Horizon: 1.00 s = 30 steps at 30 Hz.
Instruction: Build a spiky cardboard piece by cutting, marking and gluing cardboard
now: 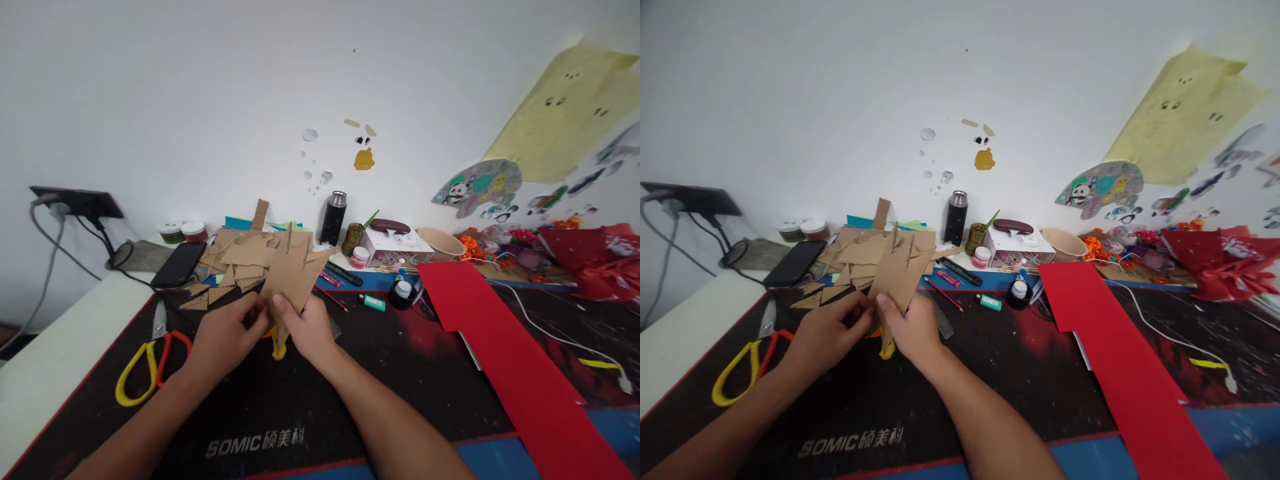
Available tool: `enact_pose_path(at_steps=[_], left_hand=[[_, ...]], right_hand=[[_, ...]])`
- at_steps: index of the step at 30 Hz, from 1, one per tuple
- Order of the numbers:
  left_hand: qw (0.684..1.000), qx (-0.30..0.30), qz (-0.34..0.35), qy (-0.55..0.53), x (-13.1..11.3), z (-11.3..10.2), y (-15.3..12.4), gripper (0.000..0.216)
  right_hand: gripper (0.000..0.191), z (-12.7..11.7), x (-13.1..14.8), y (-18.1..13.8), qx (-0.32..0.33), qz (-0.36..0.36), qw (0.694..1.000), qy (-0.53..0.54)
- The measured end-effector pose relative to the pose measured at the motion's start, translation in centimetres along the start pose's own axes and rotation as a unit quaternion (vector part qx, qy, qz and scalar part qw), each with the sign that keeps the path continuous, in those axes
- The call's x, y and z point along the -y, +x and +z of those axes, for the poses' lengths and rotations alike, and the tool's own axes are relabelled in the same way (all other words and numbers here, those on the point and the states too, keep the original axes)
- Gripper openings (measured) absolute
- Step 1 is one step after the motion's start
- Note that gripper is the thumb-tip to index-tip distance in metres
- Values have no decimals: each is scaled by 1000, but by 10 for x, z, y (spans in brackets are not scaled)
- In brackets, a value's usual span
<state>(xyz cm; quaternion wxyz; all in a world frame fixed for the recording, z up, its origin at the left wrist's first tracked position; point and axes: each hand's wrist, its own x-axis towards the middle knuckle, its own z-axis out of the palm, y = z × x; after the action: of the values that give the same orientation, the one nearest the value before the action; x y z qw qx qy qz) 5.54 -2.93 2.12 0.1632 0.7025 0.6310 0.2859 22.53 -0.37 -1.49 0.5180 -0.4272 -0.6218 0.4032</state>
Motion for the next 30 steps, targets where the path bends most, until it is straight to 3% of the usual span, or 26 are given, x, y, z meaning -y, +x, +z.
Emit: enact_pose_path(at_steps=[8,14,18,22,30], left_hand=[[983,-118,-46,-136,19,-14,12,42],[925,24,-109,-363,37,-4,25,73],[876,63,-164,-449,35,1,20,66],[835,107,-166,-513,31,1,16,56],[828,128,-165,-521,32,1,14,51]], right_hand=[[44,1,0,5,15,38,994,103],[62,-4,5,10,39,84,981,172],[60,-3,9,6,87,99,973,189],[61,0,10,3,132,114,964,201],[58,-3,-1,11,36,105,975,192]])
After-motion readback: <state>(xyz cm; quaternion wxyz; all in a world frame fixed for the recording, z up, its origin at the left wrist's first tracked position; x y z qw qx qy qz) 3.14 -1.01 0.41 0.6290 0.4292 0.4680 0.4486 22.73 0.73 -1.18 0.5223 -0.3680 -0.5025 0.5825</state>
